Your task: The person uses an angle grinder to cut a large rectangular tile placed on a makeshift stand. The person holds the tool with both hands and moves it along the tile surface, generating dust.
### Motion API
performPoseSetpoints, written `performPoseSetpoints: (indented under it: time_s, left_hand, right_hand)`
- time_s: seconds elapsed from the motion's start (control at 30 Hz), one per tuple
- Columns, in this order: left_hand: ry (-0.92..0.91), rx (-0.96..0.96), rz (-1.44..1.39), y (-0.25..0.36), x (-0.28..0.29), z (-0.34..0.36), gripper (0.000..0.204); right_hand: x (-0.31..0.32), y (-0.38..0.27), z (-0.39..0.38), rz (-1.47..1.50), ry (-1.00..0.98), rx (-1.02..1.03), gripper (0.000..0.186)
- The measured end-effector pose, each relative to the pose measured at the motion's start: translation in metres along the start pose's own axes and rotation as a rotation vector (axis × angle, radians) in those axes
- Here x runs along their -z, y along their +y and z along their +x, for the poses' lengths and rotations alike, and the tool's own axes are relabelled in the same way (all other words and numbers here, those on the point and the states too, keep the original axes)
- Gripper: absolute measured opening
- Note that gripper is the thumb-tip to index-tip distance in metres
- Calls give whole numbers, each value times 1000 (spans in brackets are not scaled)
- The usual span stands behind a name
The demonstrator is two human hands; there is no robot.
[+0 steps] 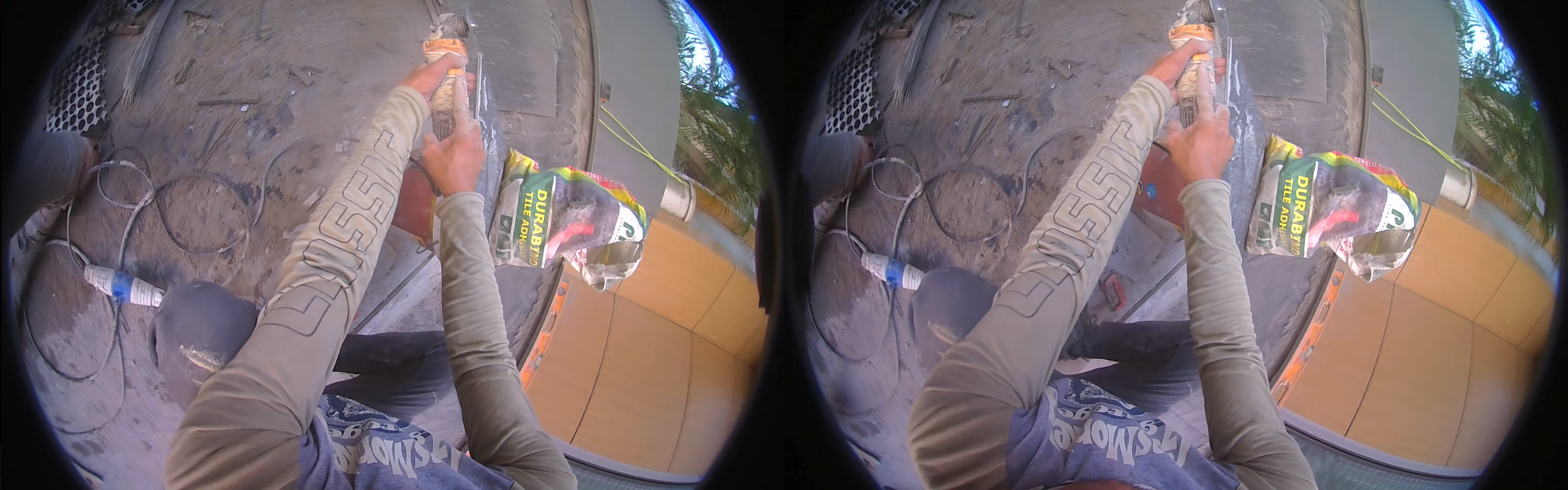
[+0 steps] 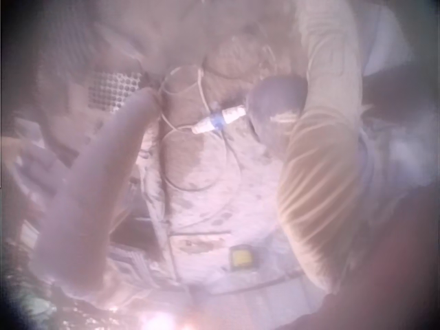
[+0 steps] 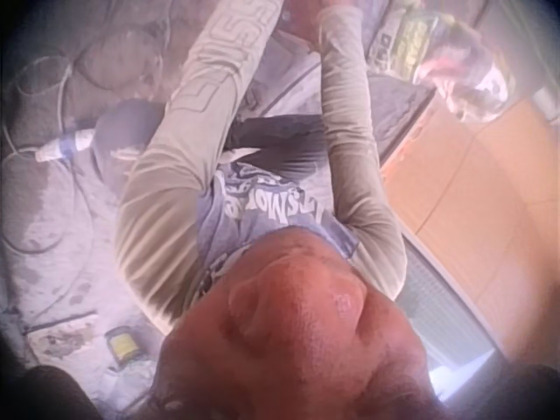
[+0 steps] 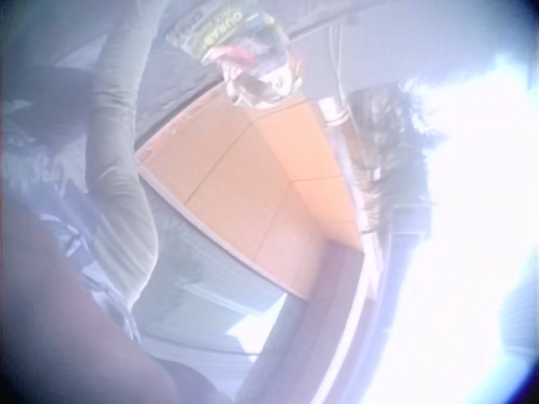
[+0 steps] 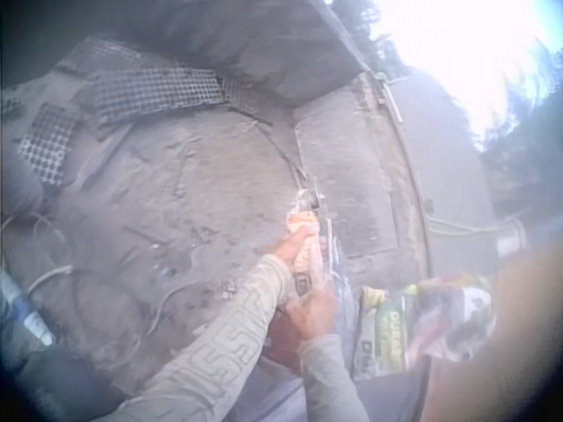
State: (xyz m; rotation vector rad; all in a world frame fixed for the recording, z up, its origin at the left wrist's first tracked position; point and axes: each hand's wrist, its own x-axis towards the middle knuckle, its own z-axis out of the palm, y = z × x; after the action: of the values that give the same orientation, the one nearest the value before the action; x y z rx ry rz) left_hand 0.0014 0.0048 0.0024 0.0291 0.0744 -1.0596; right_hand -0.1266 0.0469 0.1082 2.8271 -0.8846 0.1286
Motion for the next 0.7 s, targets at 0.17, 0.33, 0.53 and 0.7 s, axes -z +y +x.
performPoseSetpoints:
  time_s: [0.17,0.33,0.53,0.7]
  left_hand:
    - [0,-8,0,-3,3,4,62]
    - [-17,-7,-9,-4,5,6,62]
    - [-1,-24,-8,-5,-1,-5,61]
    - [23,-39,4,-5,-2,-9,60]
  right_hand:
    - [-1,0,0,-5,7,28,101]
    - [-3,0,-1,9,30,42,102]
    - [4,-6,-5,9,-2,-13,103]
    - [7,-7,-8,49,-10,-14,101]
